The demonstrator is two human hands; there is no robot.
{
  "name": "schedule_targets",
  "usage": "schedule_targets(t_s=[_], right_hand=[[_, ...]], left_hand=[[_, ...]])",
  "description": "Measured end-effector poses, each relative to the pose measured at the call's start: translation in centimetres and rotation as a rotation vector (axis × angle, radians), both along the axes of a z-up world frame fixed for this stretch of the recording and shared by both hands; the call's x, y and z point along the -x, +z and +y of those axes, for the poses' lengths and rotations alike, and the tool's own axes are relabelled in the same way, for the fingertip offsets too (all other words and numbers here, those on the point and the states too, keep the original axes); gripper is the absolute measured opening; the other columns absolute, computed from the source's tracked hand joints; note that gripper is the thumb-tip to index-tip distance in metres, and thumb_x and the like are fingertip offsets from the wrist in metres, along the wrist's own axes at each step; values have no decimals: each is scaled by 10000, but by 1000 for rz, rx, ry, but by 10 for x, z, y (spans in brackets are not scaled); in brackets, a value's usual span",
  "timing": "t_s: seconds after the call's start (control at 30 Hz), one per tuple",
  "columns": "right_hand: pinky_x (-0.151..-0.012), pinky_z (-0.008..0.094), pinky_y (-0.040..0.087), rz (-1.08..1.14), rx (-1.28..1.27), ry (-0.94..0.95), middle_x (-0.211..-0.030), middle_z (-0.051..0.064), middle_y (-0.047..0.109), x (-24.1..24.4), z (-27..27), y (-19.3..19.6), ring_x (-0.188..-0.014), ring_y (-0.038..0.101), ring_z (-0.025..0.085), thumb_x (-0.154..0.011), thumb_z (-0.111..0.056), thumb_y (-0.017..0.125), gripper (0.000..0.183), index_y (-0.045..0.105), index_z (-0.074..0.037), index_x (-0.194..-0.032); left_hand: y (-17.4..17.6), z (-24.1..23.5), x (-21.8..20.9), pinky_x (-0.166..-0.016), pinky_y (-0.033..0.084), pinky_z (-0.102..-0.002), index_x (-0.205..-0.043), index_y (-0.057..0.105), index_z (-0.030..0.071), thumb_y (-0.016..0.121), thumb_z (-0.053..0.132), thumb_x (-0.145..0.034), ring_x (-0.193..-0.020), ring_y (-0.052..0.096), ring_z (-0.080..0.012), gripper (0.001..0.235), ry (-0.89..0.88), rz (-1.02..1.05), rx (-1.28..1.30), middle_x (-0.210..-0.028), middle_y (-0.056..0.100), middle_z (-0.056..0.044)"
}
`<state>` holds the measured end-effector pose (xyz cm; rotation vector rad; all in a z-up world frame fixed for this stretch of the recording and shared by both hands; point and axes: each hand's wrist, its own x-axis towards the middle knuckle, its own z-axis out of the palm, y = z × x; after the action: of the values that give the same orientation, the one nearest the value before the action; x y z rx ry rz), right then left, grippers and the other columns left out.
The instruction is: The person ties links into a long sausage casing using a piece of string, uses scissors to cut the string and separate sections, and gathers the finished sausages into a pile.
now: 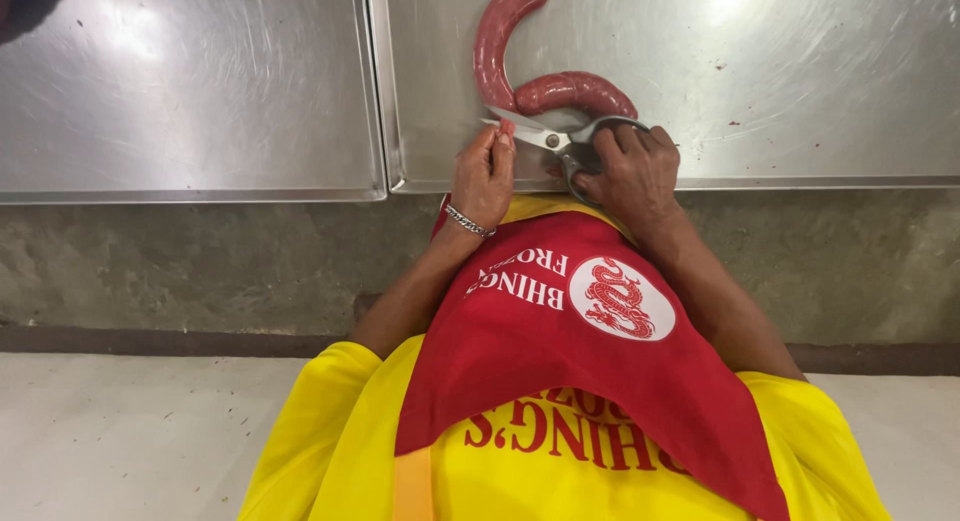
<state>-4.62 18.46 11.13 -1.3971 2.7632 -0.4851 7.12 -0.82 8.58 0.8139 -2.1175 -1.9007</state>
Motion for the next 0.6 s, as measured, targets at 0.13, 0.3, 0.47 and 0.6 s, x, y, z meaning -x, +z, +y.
schedule_targets(t_s=[0.13, 0.3, 0.47, 0.6], right_hand=[[-679, 378, 524, 18, 25, 29, -850, 89, 693, 1, 0, 2, -704, 676, 230, -815, -397, 907, 408, 680, -78, -931], [-682, 387, 543, 69, 85, 61, -831, 66, 683, -1, -34, 6, -702, 686, 235, -701, -358, 885, 416, 674, -82, -931], [-603, 379, 537, 19, 46, -9, -801, 54, 703, 1, -25, -1, -621, 663, 243, -715, -355, 924, 401, 672, -93, -884], [-619, 383, 554, -95, 90, -413, -795, 47, 713, 17, 49, -10, -678, 706, 236, -893, -228, 879, 252, 736, -104, -1060]], left_hand=[[1, -1, -2, -681, 515, -357, -979, 594, -31, 486, 159, -1086, -726, 639, -169, 243, 2, 40, 109, -812, 648, -140], [7, 1, -8, -632, 495, -368, -1016, 596, -28, 482, 156, -1062, -646, 597, -198, 222, -31, 51, 113, -760, 615, -158], [-9, 4, -10, -614, 426, -333, -925, 517, 1, 504, 151, -1100, -677, 475, -158, 231, -52, 155, 96, -753, 491, -79], [-15, 9, -9, -590, 351, -291, -951, 556, 24, 473, 147, -1129, -674, 401, -102, 231, -117, 137, -221, -779, 458, -21]])
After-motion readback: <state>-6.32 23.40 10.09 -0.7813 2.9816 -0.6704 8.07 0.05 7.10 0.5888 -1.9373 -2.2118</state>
